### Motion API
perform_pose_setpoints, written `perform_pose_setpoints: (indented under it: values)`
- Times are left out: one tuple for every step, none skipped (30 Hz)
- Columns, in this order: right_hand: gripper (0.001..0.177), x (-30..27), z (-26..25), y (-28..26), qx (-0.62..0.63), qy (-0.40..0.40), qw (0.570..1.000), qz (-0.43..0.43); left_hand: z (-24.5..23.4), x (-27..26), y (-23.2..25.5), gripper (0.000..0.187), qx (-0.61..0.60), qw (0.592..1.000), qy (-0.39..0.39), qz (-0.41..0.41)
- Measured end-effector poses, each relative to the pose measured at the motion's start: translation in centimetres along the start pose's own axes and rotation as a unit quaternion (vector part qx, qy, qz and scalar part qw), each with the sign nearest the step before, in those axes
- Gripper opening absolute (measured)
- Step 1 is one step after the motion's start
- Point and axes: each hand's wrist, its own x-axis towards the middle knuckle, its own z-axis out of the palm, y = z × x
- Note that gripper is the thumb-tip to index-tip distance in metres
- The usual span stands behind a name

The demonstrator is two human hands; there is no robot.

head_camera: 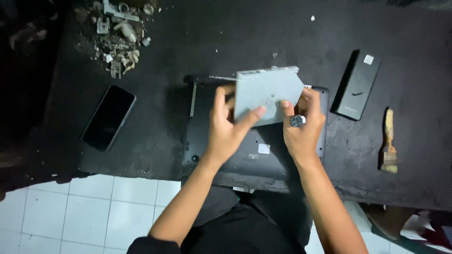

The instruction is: The person uses a screwdriver to remove screws from a silver metal component, likely a hard drive, and then uses a brush to clean dust off its surface. They flip the component over and continue to unscrew and clean it before placing it on the table.

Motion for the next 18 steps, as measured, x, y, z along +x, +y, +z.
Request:
perform_pose_setpoints:
  values:
    - [0.028,0.3,0.0,-0.1,0.015,0.003,1.000,0.011,0.1,-0.2,1.1,0.038,0.022,1.000,-0.005,0.002]
    - [0.032,0.0,0.0,-0.2,0.029,0.005,0.999,0.028,0.1,-0.8,2.1,0.037,0.046,0.999,-0.012,0.000]
    - [0.032,0.2,0.1,-1.5,0.029,0.007,0.999,0.030,0.0,-0.9,2.6,0.037,0.047,0.999,-0.014,-0.002]
    - [0.046,0.6,0.3,-2.7,0.052,0.005,0.998,0.023,-0.2,-0.9,3.1,0.028,0.089,0.992,0.004,0.087]
    - [0.061,1.0,0.5,-4.0,0.076,0.002,0.997,0.015,-0.3,-0.9,3.7,0.021,0.129,0.976,0.021,0.175]
    - [0.061,0.9,0.2,-3.4,0.078,0.005,0.997,0.013,-0.7,-0.8,4.4,0.021,0.131,0.975,0.019,0.178]
    - [0.045,0.8,-0.1,-2.9,0.090,0.014,0.996,0.016,-1.1,-0.7,5.2,0.020,0.136,0.967,-0.005,0.216]
    - [0.029,0.5,-0.2,-2.4,0.104,0.022,0.994,0.022,-1.6,-0.7,6.0,0.020,0.143,0.957,-0.030,0.252]
    - [0.029,0.5,-0.3,-2.0,0.107,0.025,0.994,0.022,-2.0,-0.6,6.6,0.020,0.146,0.956,-0.033,0.254]
    - [0.020,0.3,-0.4,-1.6,0.100,0.024,0.994,0.022,-2.3,-0.5,7.2,0.018,0.157,0.948,-0.054,0.273]
    - [0.016,0.1,-0.5,-1.2,0.092,0.023,0.995,0.023,-2.7,-0.5,7.8,0.016,0.168,0.939,-0.076,0.291]
    - [0.016,0.2,-0.6,-2.0,0.094,0.023,0.995,0.024,-3.1,-0.7,8.3,0.016,0.171,0.938,-0.077,0.291]
    - [0.016,0.2,-0.6,-2.9,0.073,0.006,0.996,0.043,-3.5,-0.9,8.8,0.025,0.213,0.921,-0.122,0.303]
    - [0.017,0.4,-0.7,-3.7,0.053,-0.011,0.997,0.060,-3.9,-1.1,9.3,0.035,0.254,0.900,-0.164,0.314]
    - [0.017,0.4,-0.6,-3.6,0.055,-0.012,0.997,0.058,-3.9,-1.1,9.4,0.035,0.256,0.899,-0.162,0.315]
    - [0.018,0.4,-0.6,-3.6,0.041,-0.007,0.998,0.057,-3.9,-1.1,9.5,0.030,0.261,0.896,-0.161,0.321]
    - [0.020,0.4,-0.6,-3.5,0.028,-0.002,0.998,0.055,-3.9,-1.1,9.6,0.026,0.265,0.893,-0.161,0.326]
    - [0.020,0.3,-0.7,-3.5,0.029,-0.005,0.998,0.055,-3.9,-1.2,9.4,0.026,0.267,0.893,-0.159,0.326]
